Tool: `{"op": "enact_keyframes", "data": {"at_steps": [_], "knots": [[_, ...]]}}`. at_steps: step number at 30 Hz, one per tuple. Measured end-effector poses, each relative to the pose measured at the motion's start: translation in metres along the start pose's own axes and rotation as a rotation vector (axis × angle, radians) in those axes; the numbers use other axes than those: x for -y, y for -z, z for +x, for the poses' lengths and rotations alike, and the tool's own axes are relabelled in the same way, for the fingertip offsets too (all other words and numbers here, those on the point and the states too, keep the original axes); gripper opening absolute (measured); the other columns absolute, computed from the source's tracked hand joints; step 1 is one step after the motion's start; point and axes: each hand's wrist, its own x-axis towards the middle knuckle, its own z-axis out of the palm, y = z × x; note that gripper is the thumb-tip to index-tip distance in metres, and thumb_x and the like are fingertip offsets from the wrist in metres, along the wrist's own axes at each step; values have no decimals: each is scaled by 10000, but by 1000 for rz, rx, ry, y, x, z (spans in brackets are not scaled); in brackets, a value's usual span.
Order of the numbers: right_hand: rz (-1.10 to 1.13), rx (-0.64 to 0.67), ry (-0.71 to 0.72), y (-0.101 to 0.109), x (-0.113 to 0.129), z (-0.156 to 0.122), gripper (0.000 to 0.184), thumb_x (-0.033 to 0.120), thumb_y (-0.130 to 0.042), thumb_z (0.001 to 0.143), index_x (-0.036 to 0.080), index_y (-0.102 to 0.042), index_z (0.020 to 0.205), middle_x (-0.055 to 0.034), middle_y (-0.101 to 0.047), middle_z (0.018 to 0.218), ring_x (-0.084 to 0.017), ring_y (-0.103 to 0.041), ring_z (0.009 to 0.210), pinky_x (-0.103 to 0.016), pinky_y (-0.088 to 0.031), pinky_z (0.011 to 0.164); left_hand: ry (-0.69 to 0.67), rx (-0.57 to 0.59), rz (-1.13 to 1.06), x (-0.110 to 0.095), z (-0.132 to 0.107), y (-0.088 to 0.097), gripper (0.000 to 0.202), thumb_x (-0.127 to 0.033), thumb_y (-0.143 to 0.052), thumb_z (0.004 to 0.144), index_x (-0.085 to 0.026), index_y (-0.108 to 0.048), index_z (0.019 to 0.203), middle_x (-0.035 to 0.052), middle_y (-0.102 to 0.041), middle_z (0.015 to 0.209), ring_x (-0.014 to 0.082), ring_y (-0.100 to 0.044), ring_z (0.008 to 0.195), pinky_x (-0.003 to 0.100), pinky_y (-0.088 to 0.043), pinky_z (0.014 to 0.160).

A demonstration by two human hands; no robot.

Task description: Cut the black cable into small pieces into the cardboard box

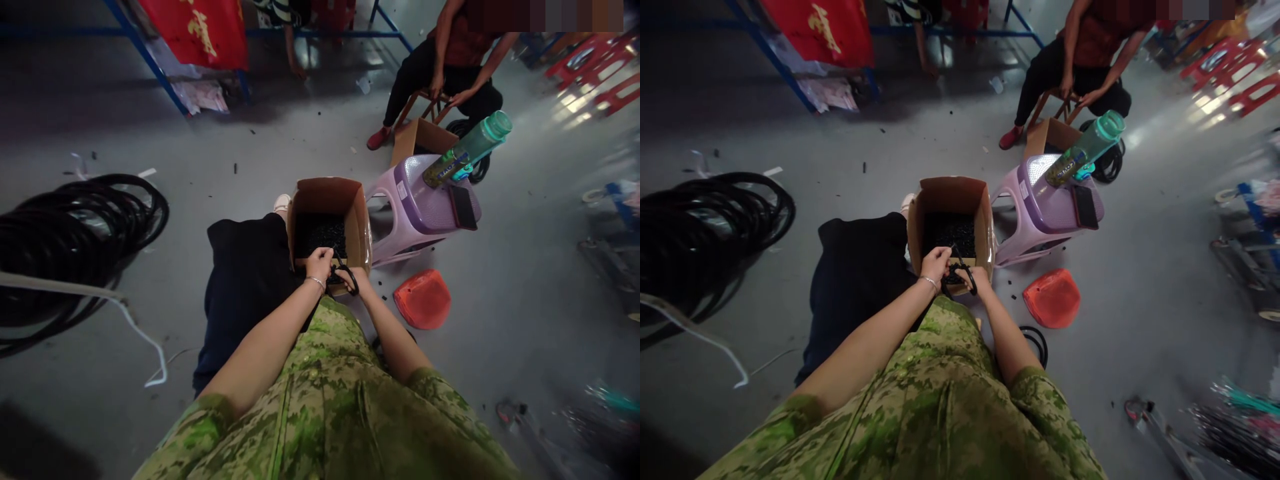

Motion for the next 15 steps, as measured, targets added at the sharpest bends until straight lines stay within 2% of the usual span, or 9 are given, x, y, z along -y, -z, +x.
{"op": "enact_keyframes", "data": {"at_steps": [4,8,15], "knots": [[160,-61,-28,5,15,-2,402,540,-666,690,173,-551,573,52,-453,403,-67,-388,321,-188,-274,322,9,3,-1,0,0,-1,125,-281,-570,816,-164,-603,847,-87,-412,458,55,-333,337,183,-255,368],[209,-32,59,11,27,-10,422,577,-656,688,177,-545,616,46,-471,433,-75,-406,346,-198,-300,340,22,3,2,-3,-1,-1,126,-279,-562,811,-164,-605,842,-85,-415,454,56,-324,334,182,-251,365],[235,7,215,3,16,-41,465,628,-593,746,165,-564,728,-14,-603,633,-108,-558,513,-218,-441,497,9,55,-14,-6,-5,-1,163,-318,-575,793,-169,-605,851,-82,-432,456,59,-333,338,178,-248,367]]}}
